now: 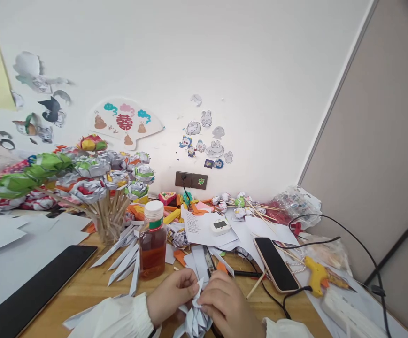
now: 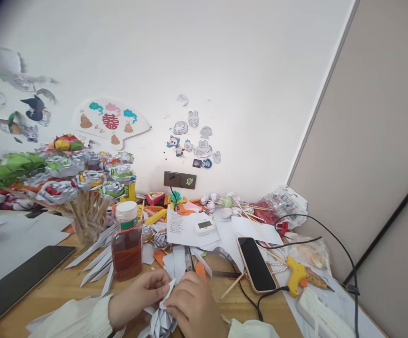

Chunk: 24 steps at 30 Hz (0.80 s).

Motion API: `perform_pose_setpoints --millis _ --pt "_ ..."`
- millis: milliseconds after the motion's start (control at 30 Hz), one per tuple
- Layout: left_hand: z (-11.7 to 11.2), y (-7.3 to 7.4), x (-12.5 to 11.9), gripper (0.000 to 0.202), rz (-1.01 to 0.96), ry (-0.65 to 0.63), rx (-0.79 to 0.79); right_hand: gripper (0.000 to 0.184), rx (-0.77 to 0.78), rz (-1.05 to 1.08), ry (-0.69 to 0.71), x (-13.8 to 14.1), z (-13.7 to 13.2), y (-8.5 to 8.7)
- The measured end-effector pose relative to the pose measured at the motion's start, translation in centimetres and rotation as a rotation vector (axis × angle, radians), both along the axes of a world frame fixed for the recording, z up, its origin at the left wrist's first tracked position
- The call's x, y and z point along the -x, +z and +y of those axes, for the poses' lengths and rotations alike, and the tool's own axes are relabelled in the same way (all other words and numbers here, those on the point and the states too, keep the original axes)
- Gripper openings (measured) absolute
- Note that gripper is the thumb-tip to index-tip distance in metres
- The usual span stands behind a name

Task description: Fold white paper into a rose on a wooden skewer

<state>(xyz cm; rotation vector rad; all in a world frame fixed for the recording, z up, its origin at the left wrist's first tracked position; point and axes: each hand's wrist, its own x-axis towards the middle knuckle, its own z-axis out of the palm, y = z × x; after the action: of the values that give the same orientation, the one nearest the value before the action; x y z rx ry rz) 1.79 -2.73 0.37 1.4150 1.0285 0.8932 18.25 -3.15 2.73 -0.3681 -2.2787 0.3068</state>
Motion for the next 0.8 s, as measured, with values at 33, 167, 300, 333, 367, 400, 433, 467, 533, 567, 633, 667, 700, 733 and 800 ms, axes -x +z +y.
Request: perform_pose_setpoints --millis 33,167,300,333,367,400,433,467,533,567,633,667,700,733,800 --pt "0.0 0.0 0.1 0.051 -0.001 0.005 0.001 0.013 0.006 -0.012 0.021 -0.1 0.0 0.2" --pt "-0.1 0.5 0.2 0.051 -0.010 0.021 -0.002 0.015 0.027 0.001 0.078 -0.1 0.1 0.6" --pt "-0.3 1.1 0.1 0.051 -0.026 0.038 -0.014 0.025 0.123 0.073 0.074 0.0 -0.1 0.4" --pt "-0.3 1.1 0.1 0.051 -0.030 0.047 -0.018 0.028 0.159 0.085 0.054 0.0 -0.1 0.2" --pt "-0.3 1.2 0.1 0.050 -0.033 0.059 -0.020 0.030 0.190 0.093 0.031 0.0 -0.1 0.1" --pt "-0.3 1.2 0.1 0.050 -0.036 0.071 -0.022 0.032 0.208 0.095 0.015 0.1 -0.1 -0.1" --pt "-0.3 1.2 0.1 0.050 -0.037 0.083 -0.020 0.034 0.216 0.091 0.007 0.1 -0.1 -0.2" --pt "-0.2 1.1 0.1 0.049 -0.038 0.093 -0.017 0.035 0.216 0.083 0.007 0.2 -0.1 -0.3" --pt "-0.2 1.0 0.1 0.049 -0.038 0.107 -0.010 0.037 0.203 0.064 0.022 0.2 -0.1 -0.4" --pt "-0.2 1.0 0.1 0.049 -0.039 0.111 -0.008 0.037 0.195 0.057 0.034 0.2 -0.1 -0.5" --pt "-0.2 1.0 0.0 0.049 -0.042 0.118 -0.010 0.037 0.187 0.055 0.051 0.1 0.0 -0.5" --pt "-0.2 1.0 0.0 0.048 -0.043 0.121 -0.012 0.037 0.193 0.062 0.051 0.1 0.0 -0.6" --pt "-0.2 1.0 0.0 0.047 -0.044 0.121 -0.011 0.037 0.208 0.074 0.042 0.2 0.0 -0.6" --pt "-0.2 1.0 0.0 0.046 -0.043 0.121 -0.010 0.036 0.230 0.086 0.029 0.2 0.0 -0.7" --pt "-0.3 1.1 -0.1 0.044 -0.039 0.124 -0.006 0.034 0.272 0.107 -0.004 0.3 -0.1 -0.9"
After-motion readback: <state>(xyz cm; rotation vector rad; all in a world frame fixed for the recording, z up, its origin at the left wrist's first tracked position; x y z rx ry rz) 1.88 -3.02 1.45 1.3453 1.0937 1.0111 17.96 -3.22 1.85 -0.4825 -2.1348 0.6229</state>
